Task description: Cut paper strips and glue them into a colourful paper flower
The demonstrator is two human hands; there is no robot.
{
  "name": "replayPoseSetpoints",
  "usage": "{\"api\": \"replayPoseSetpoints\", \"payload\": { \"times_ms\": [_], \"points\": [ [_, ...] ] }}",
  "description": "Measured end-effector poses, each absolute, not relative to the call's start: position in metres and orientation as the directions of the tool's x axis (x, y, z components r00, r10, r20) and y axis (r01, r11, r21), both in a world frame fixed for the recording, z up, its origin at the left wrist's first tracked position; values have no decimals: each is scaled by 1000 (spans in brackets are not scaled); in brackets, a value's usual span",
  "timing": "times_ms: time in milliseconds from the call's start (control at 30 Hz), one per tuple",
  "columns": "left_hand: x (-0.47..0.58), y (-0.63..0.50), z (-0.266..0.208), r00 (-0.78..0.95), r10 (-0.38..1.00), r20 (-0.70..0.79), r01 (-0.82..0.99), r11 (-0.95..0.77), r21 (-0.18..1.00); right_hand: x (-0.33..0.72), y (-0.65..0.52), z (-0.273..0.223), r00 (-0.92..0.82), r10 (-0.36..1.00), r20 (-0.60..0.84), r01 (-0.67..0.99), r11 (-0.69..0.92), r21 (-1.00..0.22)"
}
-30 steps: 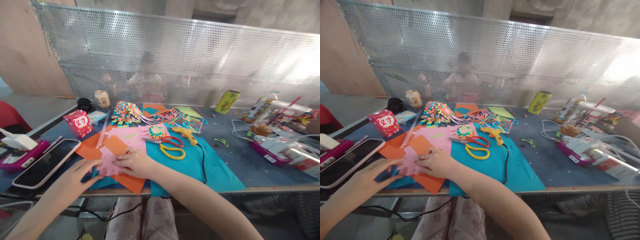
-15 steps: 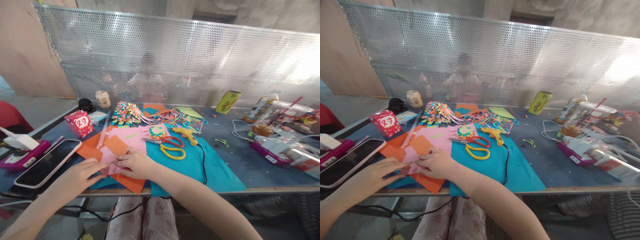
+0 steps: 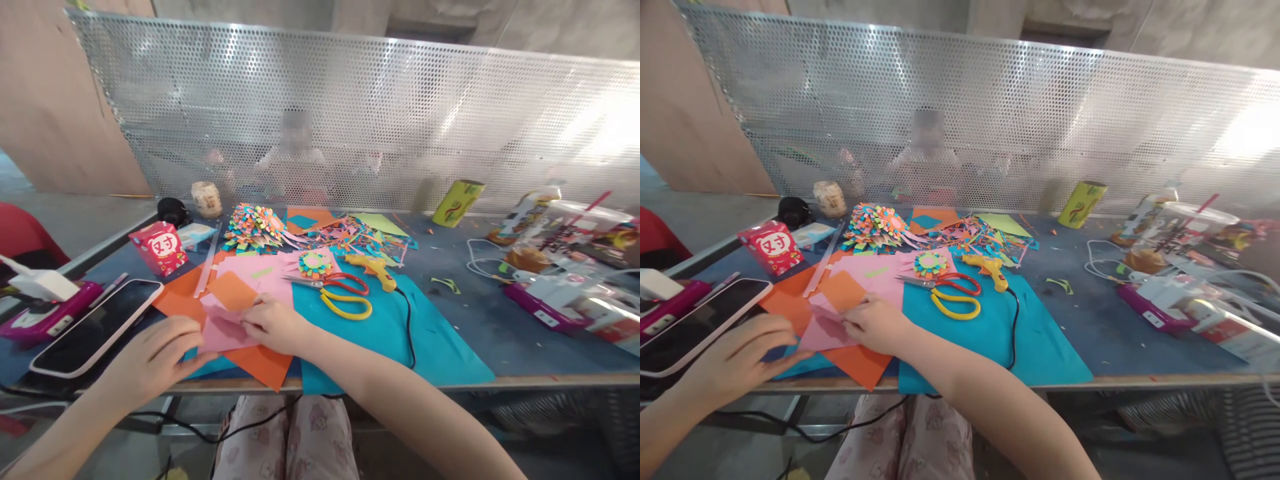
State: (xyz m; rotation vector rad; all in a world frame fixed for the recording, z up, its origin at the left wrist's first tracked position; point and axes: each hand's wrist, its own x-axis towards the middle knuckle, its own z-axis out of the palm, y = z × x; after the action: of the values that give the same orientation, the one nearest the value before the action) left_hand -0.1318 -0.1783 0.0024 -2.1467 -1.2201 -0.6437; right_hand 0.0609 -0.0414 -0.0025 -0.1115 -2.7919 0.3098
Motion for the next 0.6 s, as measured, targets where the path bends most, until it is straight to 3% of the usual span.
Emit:
{"api": "replayPoseSetpoints", "payload": {
  "times_ms": [133, 300, 400, 533, 600],
  "points": [
    [-140, -171, -4, 458, 770, 444, 877, -474, -81, 63, -40, 3, -930, 178, 321, 86, 956, -279],
    [-146, -158, 11, 493, 838, 235, 844, -526, 105, 72, -43, 9, -916, 226, 332, 123, 944, -305],
    [-148, -154, 16, 563, 802, 197, 812, -582, 46, 76, -45, 12, -940, 142, 312, 96, 983, -157],
    [-150, -157, 11, 596, 732, 330, 801, -570, -181, 78, -50, 15, -948, 125, 293, 124, 992, -22],
    [-148, -159, 13, 567, 734, 373, 823, -524, -220, 79, -53, 17, -949, 147, 279, 154, 988, 3]
  ]
}}
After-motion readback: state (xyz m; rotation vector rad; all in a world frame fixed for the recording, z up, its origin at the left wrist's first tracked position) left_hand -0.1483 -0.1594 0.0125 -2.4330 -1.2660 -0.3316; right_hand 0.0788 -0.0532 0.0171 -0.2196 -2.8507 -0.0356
